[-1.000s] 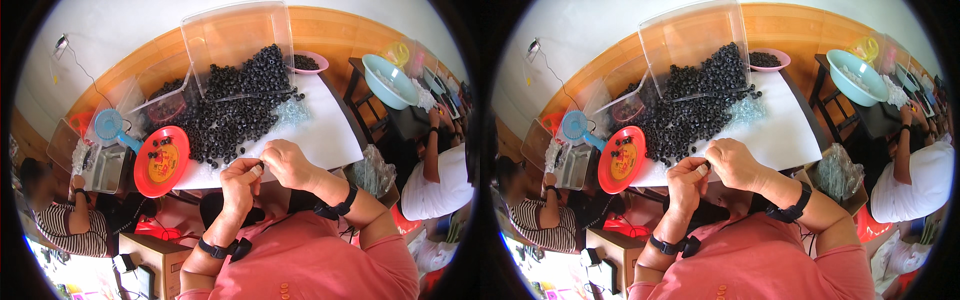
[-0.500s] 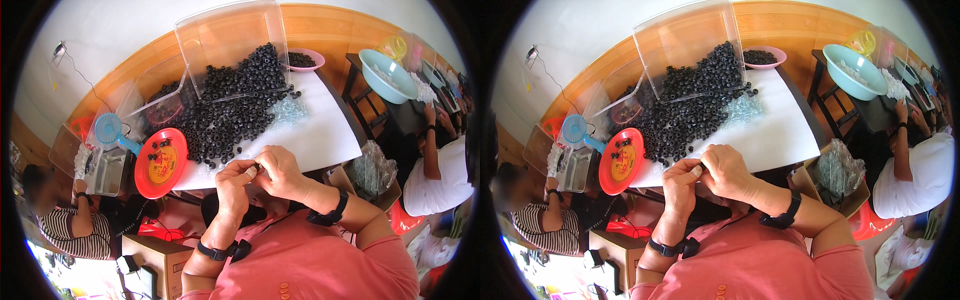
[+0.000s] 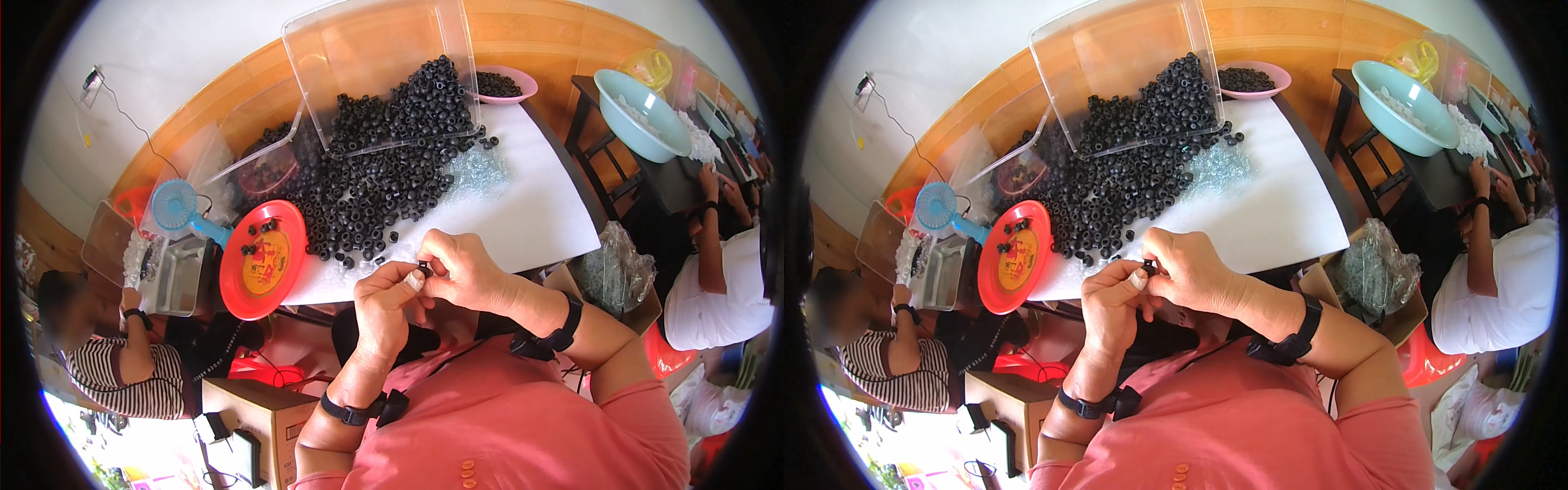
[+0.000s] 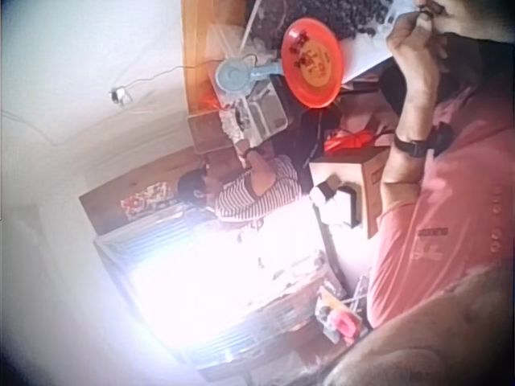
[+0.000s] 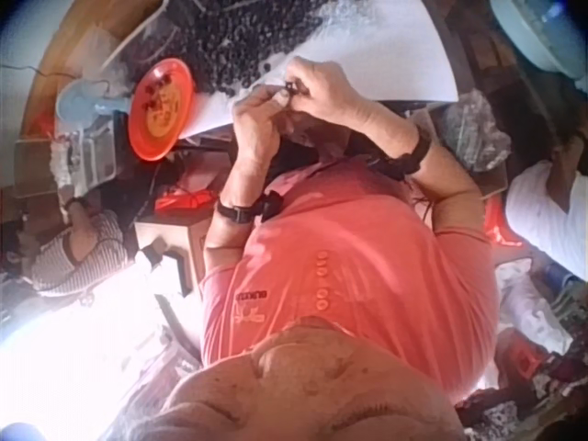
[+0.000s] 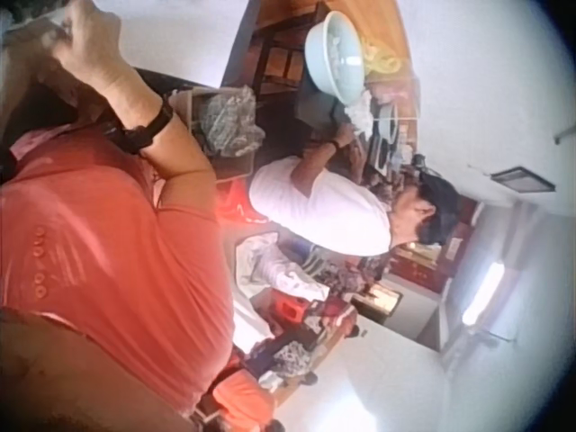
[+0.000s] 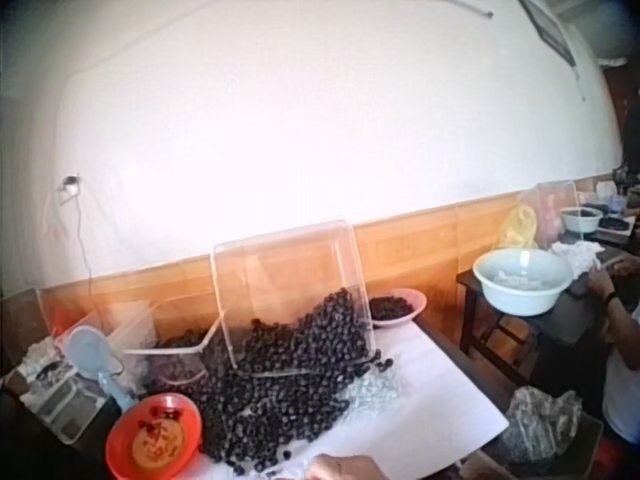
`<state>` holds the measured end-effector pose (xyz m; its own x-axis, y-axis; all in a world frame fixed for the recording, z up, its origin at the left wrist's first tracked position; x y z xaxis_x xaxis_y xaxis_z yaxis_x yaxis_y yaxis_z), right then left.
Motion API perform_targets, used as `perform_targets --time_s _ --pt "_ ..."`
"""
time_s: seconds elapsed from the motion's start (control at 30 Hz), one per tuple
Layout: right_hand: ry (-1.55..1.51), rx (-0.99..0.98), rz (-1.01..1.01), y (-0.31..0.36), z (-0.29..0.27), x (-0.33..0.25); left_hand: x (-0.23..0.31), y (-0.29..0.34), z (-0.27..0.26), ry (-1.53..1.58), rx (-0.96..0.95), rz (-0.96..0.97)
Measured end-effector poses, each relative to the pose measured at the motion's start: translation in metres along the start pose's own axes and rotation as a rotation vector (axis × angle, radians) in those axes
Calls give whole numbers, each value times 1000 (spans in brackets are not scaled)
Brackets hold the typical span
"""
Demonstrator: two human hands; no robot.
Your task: Assembling small black plastic components by hand at a work table.
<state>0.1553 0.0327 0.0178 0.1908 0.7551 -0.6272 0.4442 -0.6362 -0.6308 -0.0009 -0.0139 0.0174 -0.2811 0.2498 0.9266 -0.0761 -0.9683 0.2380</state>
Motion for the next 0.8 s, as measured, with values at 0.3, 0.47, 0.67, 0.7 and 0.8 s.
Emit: perform_targets --time_s 0.3,0.47,0.67,0.7,0.8 --pt "27 63 -51 2 20 -1 -1 5 -13 -33 21 -25" --pt "-148 -56 162 -3 22 -10 3 12 -23 -51 55 -28" --pt "-42 -64 76 -7 23 -13 4 8 -22 -4 20 -42" --pt "-5 -17 28 -1 27 -9 3 7 -20 3 10 -52" --pt "-3 10 32 10 29 -13 -3 8 -19 -10 -3 -69"
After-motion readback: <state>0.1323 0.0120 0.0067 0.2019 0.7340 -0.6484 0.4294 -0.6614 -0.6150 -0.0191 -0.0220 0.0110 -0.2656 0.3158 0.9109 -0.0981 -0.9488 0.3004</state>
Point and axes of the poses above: each hand's wrist, its own y-axis away from the middle knuckle, its own z-axis out of the palm, x = y × z, the point moved 1 cm from there along -y, towards the middle knuckle, and after that the axes turned 7 degrees about -z, right-handed, at the moved point
